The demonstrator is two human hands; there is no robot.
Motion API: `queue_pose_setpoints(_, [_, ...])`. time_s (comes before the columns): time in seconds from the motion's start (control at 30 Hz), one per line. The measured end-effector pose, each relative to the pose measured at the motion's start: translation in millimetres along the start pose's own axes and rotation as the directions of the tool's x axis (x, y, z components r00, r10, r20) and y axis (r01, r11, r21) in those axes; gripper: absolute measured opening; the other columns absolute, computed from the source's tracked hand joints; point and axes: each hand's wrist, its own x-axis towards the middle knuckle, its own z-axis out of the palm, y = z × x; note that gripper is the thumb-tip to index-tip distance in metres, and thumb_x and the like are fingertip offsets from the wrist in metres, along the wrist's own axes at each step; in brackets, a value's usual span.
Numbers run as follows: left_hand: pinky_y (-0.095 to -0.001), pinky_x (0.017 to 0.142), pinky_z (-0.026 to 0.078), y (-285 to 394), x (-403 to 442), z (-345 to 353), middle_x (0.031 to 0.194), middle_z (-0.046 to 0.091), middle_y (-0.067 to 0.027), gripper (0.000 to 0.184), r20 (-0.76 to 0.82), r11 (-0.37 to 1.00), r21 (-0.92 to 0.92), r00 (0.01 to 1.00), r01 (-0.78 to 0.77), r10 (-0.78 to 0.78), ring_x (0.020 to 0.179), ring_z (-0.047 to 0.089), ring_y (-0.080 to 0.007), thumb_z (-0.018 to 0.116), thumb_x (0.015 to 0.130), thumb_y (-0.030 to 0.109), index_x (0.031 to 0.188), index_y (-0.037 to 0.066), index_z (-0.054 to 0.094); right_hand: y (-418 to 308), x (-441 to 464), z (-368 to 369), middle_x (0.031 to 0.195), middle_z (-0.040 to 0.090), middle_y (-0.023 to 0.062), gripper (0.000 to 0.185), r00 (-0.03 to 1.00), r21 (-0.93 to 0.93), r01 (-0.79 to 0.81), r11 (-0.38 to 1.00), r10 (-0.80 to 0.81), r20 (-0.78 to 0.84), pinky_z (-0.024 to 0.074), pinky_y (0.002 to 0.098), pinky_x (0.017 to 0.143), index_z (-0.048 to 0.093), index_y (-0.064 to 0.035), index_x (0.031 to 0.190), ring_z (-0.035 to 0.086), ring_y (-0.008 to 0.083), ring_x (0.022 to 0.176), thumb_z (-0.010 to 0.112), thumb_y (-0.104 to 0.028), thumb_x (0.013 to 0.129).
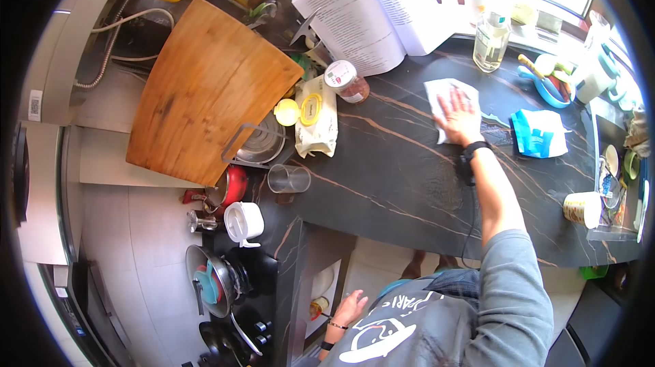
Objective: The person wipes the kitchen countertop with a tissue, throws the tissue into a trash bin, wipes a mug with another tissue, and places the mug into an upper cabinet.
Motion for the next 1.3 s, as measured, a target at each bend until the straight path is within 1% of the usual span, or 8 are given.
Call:
queue_pose_setpoints(0.43, [-0.0446, 0.088, 0.044, -11, -5, 16, 0.111, 0.057, -0.0228, 0.043, 0.007, 0.998, 0.037, 0.999, -0.046, 0.046, 0.104, 0.054, -0.0373, 0.053, 0.087, 0.033, 0.118, 0.004, 0.050, 108, -69, 55, 0.129, 0.046, 0.0199, 0.039, 0.861, 0.448, 0.128, 0.885, 0.125, -0.493, 0.0322, 0.0370, 0.102, 0.049, -0.0025, 0.123, 0.045, 0.0343, 0.119, 0.043, -0.003, 0.085])
queue_pose_setpoints(0.5, [-0.0452, 0.086, 0.045, -13, -7, 20, 0.110, 0.058, -0.0227, 0.043, 0.009, 0.997, 0.048, 0.998, -0.057, 0.057, 0.104, 0.055, -0.0372, 0.053, 0.087, 0.034, 0.118, 0.005, 0.050, 98, -76, 33, 0.131, 0.046, 0.0166, 0.040, 0.937, 0.732, 0.107, 0.673, 0.177, -0.300, 0.0316, 0.0356, 0.102, 0.046, -0.0018, 0.126, 0.046, 0.0297, 0.118, 0.046, -0.005, 0.086])
queue_pose_setpoints(0.57, [-0.0451, 0.087, 0.045, -9, -8, 19, 0.111, 0.057, -0.0225, 0.043, 0.010, 0.993, 0.104, 0.998, -0.058, 0.057, 0.104, 0.055, -0.0370, 0.054, 0.086, 0.033, 0.119, 0.005, 0.049, 44, -103, -26, 0.132, 0.045, 0.0110, 0.052, 0.982, 0.970, 0.031, -0.242, 0.191, 0.016, 0.0331, 0.0329, 0.100, 0.035, 0.0000, 0.135, 0.045, 0.0216, 0.118, 0.051, -0.007, 0.085])
queue_pose_setpoints(0.63, [-0.0450, 0.088, 0.044, -2, -8, 13, 0.112, 0.057, -0.0226, 0.044, 0.025, 0.994, 0.101, 0.999, -0.049, 0.047, 0.105, 0.054, -0.0368, 0.054, 0.086, 0.033, 0.120, 0.004, 0.049, 45, -115, -35, 0.130, 0.047, 0.0150, 0.054, 0.981, 0.966, 0.020, -0.258, 0.193, 0.031, 0.0332, 0.0344, 0.100, 0.035, -0.0001, 0.134, 0.044, 0.0254, 0.119, 0.051, -0.003, 0.082])
queue_pose_setpoints(0.67, [-0.0451, 0.088, 0.044, -2, -7, 13, 0.112, 0.057, -0.0228, 0.044, 0.011, 0.991, 0.115, 0.998, -0.069, 0.069, 0.105, 0.054, -0.0367, 0.054, 0.087, 0.033, 0.120, 0.004, 0.048, 54, -119, -26, 0.130, 0.047, 0.0150, 0.054, 0.980, 0.966, 0.022, -0.257, 0.198, 0.030, 0.0332, 0.0344, 0.100, 0.035, -0.0001, 0.134, 0.044, 0.0254, 0.119, 0.051, -0.003, 0.082])
queue_pose_setpoints(0.73, [-0.0455, 0.090, 0.043, -5, -3, 16, 0.114, 0.056, -0.0236, 0.045, 0.003, 0.986, 0.134, 0.995, -0.099, 0.100, 0.108, 0.053, -0.0365, 0.053, 0.087, 0.033, 0.121, 0.003, 0.048, 90, -125, 4, 0.126, 0.048, 0.0190, 0.055, 0.851, 0.582, -0.188, 0.791, 0.427, -0.306, 0.0315, 0.0382, 0.102, 0.039, -0.0002, 0.131, 0.043, 0.0305, 0.119, 0.053, 0.000, 0.078])
queue_pose_setpoints(0.9, [-0.0452, 0.091, 0.043, 3, -6, 17, 0.115, 0.055, -0.0238, 0.045, 0.049, 0.986, 0.139, 0.995, -0.090, 0.084, 0.110, 0.052, -0.0364, 0.052, 0.087, 0.033, 0.121, 0.003, 0.048, 47, -156, -26, 0.143, 0.026, 0.0177, 0.055, 0.871, 0.213, 0.257, 0.943, -0.130, -0.475, 0.0224, 0.0465, 0.107, 0.039, -0.0094, 0.134, 0.021, 0.0336, 0.134, 0.056, -0.011, 0.082])
queue_pose_setpoints(1.3, [-0.0435, 0.091, 0.043, -18, -33, 31, 0.116, 0.055, -0.0216, 0.045, -0.004, 0.998, 0.045, 0.999, 0.039, -0.039, 0.109, 0.052, -0.0346, 0.053, 0.087, 0.033, 0.120, 0.004, 0.049, -78, -123, 2, 0.148, 0.013, 0.0181, 0.073, 0.984, 0.107, 0.179, 0.978, -0.176, -0.042, 0.0105, 0.0512, 0.108, 0.022, -0.0094, 0.142, 0.007, 0.0331, 0.138, 0.048, -0.047, 0.085])
